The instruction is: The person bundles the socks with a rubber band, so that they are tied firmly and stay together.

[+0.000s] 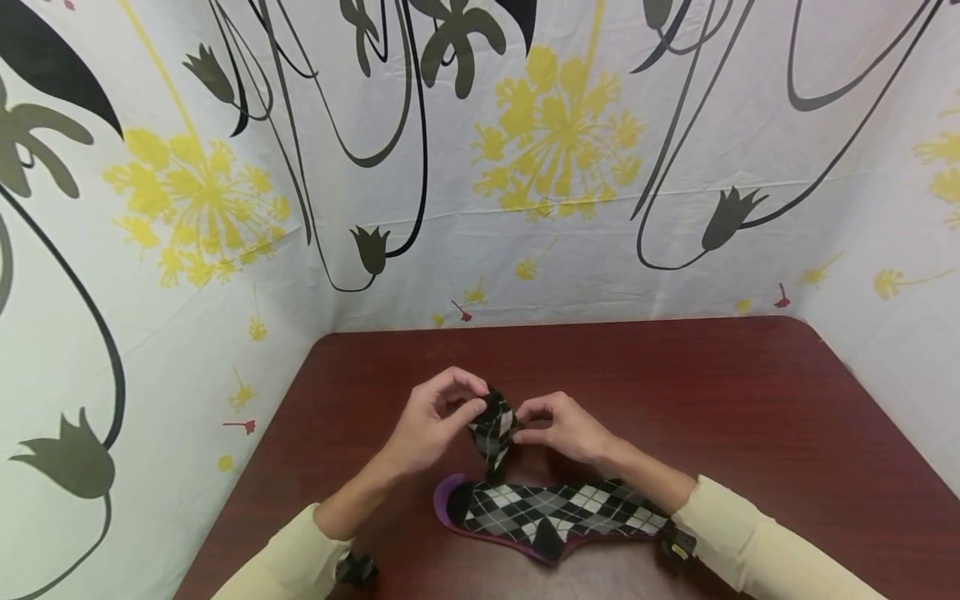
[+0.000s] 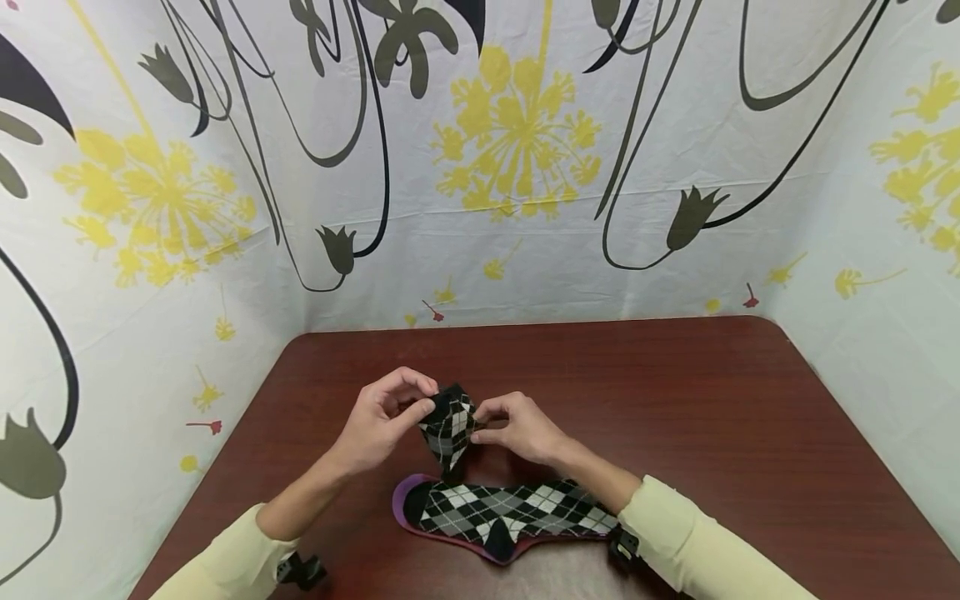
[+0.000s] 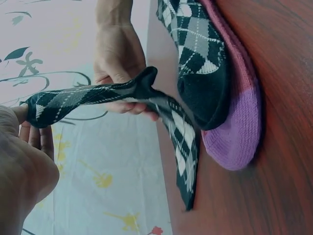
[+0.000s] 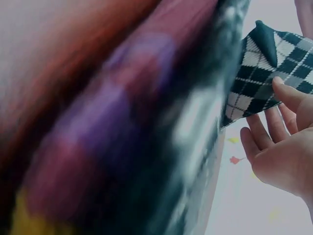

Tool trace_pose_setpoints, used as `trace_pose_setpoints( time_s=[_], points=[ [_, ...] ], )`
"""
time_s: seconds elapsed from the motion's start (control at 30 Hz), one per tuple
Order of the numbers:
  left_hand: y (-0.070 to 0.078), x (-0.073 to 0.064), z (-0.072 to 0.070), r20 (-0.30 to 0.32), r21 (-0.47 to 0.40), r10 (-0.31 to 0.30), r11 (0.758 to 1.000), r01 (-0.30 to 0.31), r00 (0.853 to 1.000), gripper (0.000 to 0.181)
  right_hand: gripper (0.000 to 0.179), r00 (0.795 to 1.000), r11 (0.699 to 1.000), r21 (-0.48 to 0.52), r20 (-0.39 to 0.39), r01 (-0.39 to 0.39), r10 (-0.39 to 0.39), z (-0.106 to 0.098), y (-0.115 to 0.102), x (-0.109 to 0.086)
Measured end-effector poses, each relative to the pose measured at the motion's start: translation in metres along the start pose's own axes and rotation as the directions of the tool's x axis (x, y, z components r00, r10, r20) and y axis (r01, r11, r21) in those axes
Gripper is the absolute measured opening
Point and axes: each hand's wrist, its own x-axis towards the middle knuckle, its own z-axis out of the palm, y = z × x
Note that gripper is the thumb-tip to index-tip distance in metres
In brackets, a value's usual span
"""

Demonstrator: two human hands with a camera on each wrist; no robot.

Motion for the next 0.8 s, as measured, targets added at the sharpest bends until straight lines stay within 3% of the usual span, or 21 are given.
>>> trace_pose_setpoints(
  time_s=[0.33,0.8],
  points=[
    [0.002,-0.003,-0.012,-0.084,-0.071,-0.061,0.996,0.055,0.995,0.016,0.006,1.0,0.996,-0.086,0.002,-0.009,0.009,-0.017,0.01,-0.007],
    [0.003,-0.006,-0.031,-0.135,-0.097,-0.057,0.994,0.044,0.989,0.02,0.005,0.999,0.988,-0.146,-0.015,-0.049,0.047,-0.042,0.017,-0.023]
  ],
)
